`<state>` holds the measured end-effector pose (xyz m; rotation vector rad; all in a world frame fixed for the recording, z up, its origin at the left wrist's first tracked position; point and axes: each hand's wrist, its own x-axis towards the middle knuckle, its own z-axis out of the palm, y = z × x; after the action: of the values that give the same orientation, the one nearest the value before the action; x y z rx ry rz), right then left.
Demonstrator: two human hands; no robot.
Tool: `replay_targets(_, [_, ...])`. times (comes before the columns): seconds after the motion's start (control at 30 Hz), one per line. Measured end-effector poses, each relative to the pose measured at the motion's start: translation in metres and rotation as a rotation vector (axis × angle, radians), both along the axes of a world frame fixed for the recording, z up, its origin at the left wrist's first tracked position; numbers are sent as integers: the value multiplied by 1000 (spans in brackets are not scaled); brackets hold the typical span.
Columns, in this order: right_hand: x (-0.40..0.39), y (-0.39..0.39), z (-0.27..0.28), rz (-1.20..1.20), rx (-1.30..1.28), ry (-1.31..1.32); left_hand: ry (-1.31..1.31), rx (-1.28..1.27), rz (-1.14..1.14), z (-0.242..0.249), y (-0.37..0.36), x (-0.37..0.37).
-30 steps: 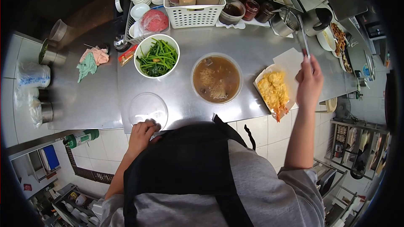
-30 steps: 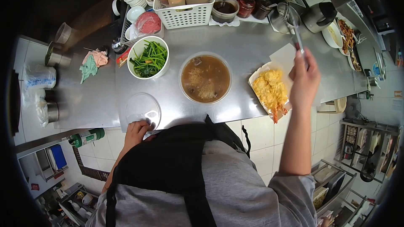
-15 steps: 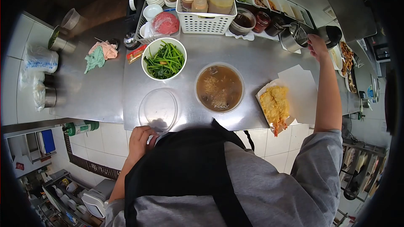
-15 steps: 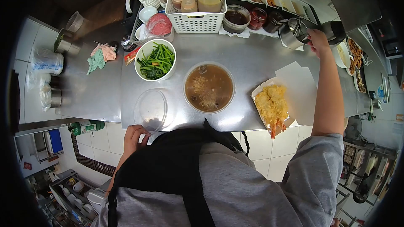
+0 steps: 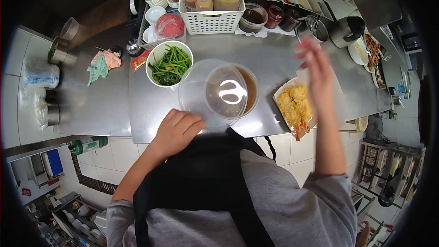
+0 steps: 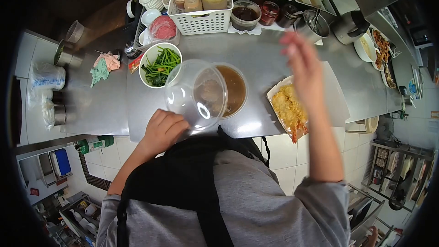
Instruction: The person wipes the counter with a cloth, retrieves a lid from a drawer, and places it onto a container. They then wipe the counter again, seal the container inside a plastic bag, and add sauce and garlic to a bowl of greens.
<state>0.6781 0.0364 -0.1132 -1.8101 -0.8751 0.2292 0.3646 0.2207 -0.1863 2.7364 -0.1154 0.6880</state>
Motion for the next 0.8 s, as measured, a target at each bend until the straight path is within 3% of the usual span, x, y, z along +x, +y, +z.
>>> replay_targets(0.03, [-30,-2,-24,-37,105,61,-33,-6,-14,1,1,7])
replay_targets(0.13, [-97,-20,-126,-162,98,7,-149,-77,43,-1,8,19])
replay_targets(0.23, [-133,-17,-151,-111,-6,-13,-135,-82,46,-5,10,20])
replay_targets(0.3, [-130,-9,-157,-124,32,194,-119,-83,29,-8,8,18])
replay_targets(0.4, [-95,-1,-162,75,-59,135,-67,-74,-32,-10,8,19])
replay_targets(0.47, [-82,12,-146,116,-11,230,-31,-22,-83,-13,8,18])
replay_targets(0.53, [-63,20,-133,203,-96,518,4,8,-110,-16,7,17])
replay_targets(0.57, [-55,25,-140,170,-111,538,39,38,-137,-16,7,16])
replay_targets(0.73, [-44,38,-103,135,-102,396,115,107,-177,-16,8,27])
replay_targets(0.8, [-48,36,-89,225,-75,284,150,115,-184,-17,8,36])
